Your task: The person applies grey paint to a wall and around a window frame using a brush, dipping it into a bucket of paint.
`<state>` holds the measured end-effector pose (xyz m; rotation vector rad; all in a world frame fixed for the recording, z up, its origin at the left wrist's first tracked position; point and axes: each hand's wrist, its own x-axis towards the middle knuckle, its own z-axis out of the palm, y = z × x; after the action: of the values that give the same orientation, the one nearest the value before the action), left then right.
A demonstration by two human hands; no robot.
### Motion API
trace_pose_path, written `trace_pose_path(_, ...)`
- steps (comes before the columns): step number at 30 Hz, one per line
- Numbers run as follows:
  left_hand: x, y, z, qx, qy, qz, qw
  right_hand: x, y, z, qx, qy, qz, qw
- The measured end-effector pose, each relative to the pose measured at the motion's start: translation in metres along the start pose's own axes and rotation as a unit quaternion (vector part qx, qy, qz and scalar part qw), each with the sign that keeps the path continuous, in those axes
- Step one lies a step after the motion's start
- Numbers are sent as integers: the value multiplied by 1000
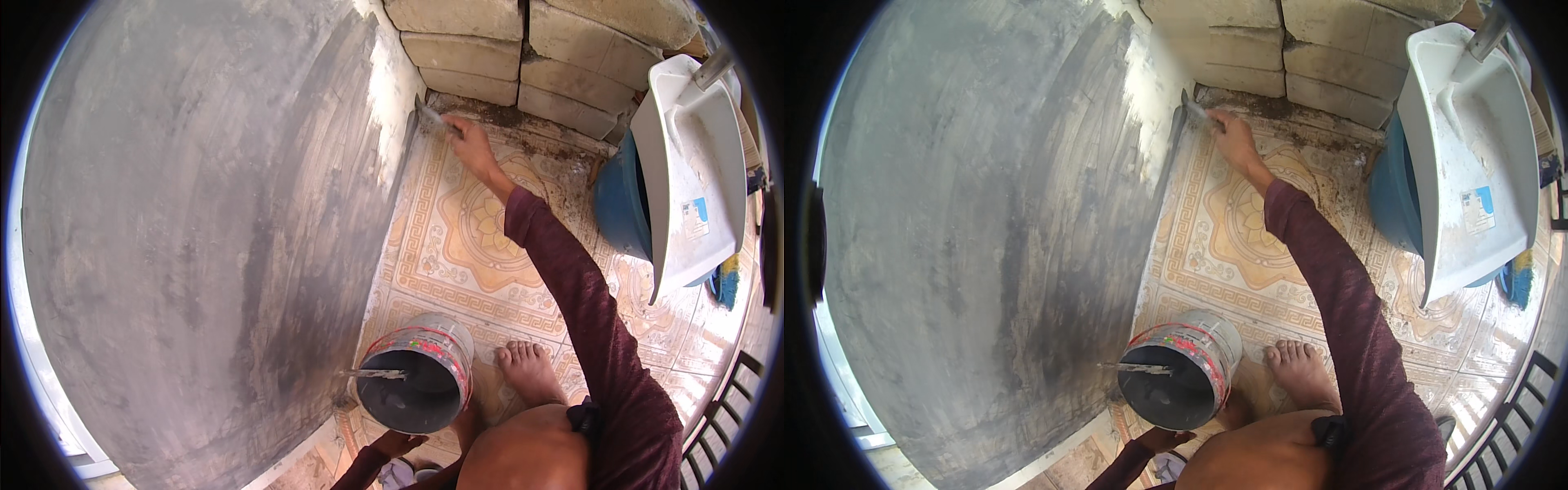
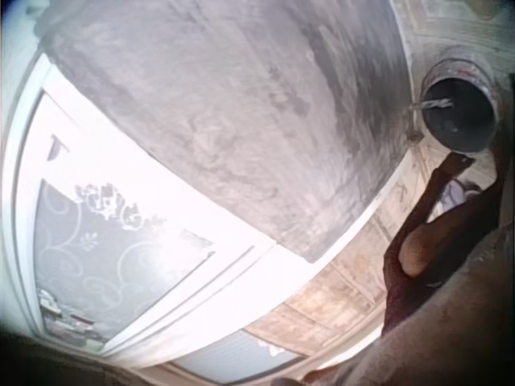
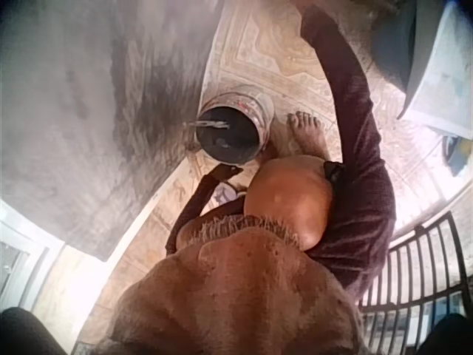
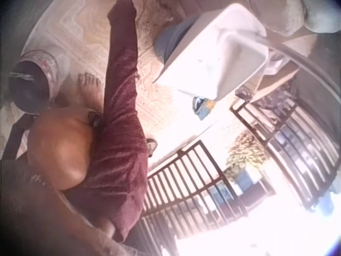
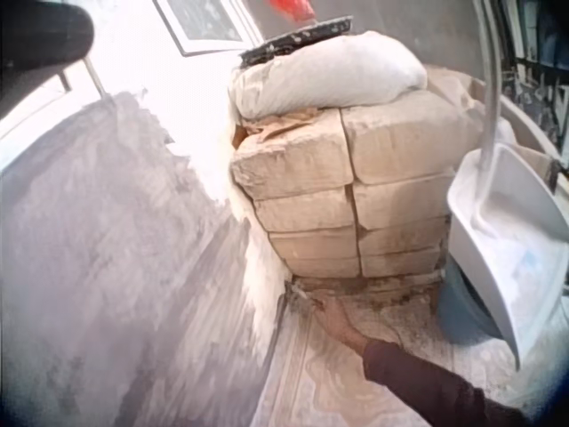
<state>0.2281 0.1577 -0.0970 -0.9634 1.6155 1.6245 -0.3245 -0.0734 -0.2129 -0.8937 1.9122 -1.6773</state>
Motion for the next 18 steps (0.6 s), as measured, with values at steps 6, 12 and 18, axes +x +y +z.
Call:
trace_pose_path(6, -5, -16, 4, -24, 90, 87, 992, -50, -16, -3, 60, -95, 2, 994)
trace_pose_path(12, -4, -15, 7, -39, 75, 47, 995, 16, -11, -4, -4, 44, 21, 999)
trace_pose_path(18, 0, -18, 6, -22, 85, 88, 992, 13, 13, 18, -45, 37, -78, 995)
